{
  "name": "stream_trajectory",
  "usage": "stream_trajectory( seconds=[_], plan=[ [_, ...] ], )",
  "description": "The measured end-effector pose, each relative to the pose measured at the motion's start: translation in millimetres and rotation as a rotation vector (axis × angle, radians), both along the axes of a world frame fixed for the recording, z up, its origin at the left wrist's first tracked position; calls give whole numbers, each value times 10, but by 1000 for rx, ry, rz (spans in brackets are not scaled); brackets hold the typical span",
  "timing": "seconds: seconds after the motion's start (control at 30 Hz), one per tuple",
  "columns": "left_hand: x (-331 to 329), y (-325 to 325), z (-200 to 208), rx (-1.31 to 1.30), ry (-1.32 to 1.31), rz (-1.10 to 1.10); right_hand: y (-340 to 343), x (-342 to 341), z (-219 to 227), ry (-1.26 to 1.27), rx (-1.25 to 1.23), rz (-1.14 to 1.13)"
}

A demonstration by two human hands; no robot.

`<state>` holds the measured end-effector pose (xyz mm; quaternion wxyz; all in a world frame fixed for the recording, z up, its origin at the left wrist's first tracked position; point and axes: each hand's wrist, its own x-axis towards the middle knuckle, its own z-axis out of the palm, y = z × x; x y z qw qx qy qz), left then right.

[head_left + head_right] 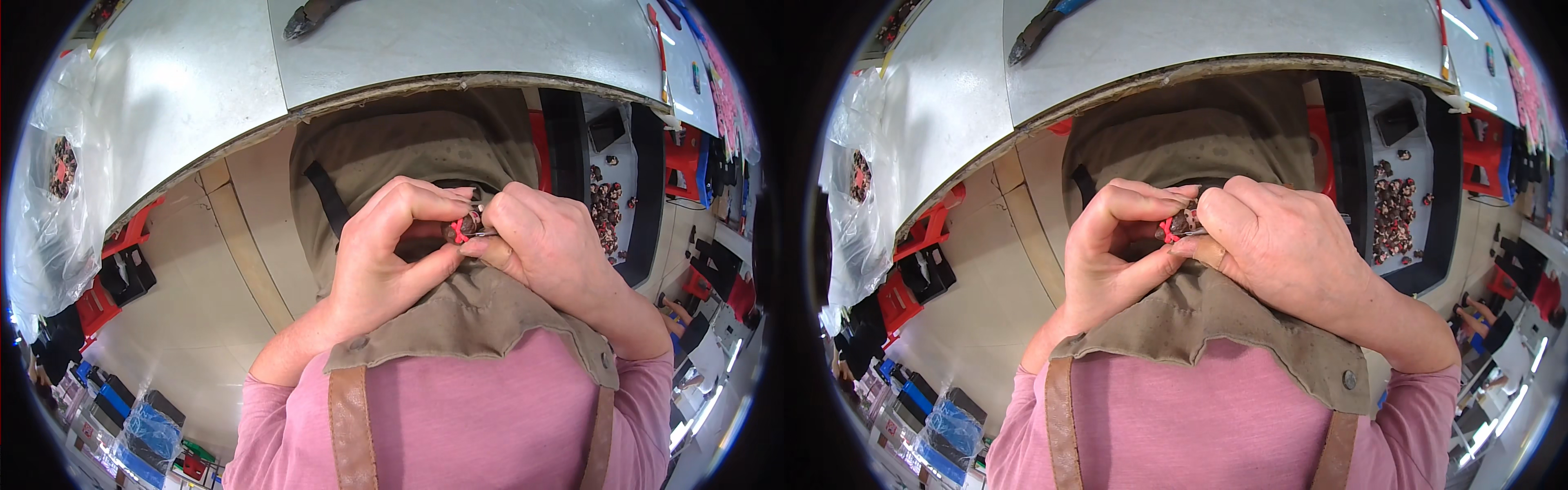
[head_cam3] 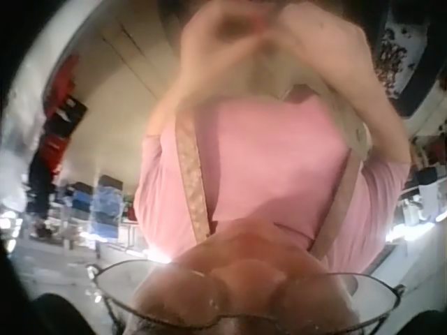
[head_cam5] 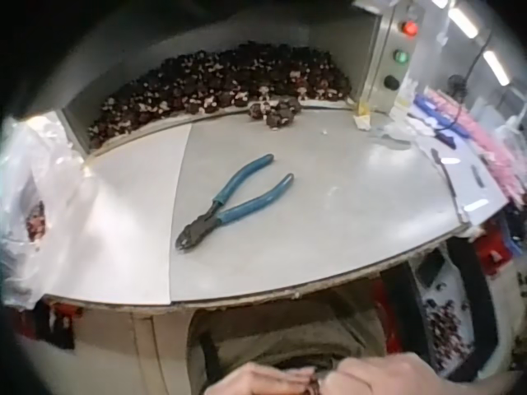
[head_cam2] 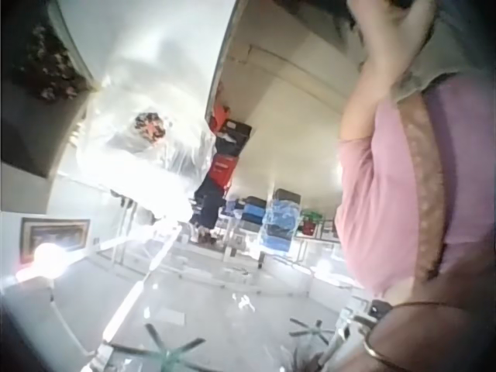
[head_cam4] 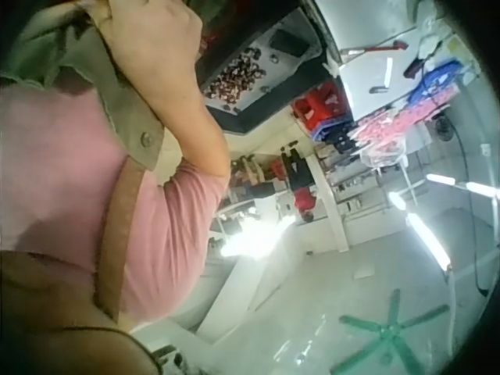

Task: The person trims and details small figurines using a handheld tool, retrieves figurines from a compartment, and places them into a tray.

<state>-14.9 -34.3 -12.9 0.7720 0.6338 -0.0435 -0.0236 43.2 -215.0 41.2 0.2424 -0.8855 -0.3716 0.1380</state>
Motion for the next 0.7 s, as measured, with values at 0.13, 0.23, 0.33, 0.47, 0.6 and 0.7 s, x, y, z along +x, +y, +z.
stream_trajectory(
  seconds=[0.13, 0.23, 0.33, 0.47, 0.6, 0.7],
  plan=[
    [-8, -3, 15, 11, 17, 7, -10, 6, 36, -10, -36, 40],
    [-16, -3, 1, -7, 29, 7, -16, 2, 33, -17, -31, 48],
    [-5, 47, 44, 45, 27, -83, -11, -12, -5, -19, 10, 16],
    [-12, 39, 9, 31, 9, -89, 3, -13, 2, -12, 13, -6],
    [-24, 0, -9, -6, 12, 1, 6, -8, 14, -19, -10, 10],
    [-14, 7, 2, -6, 18, -2, 0, 0, 19, -15, -21, 24]
  ],
)
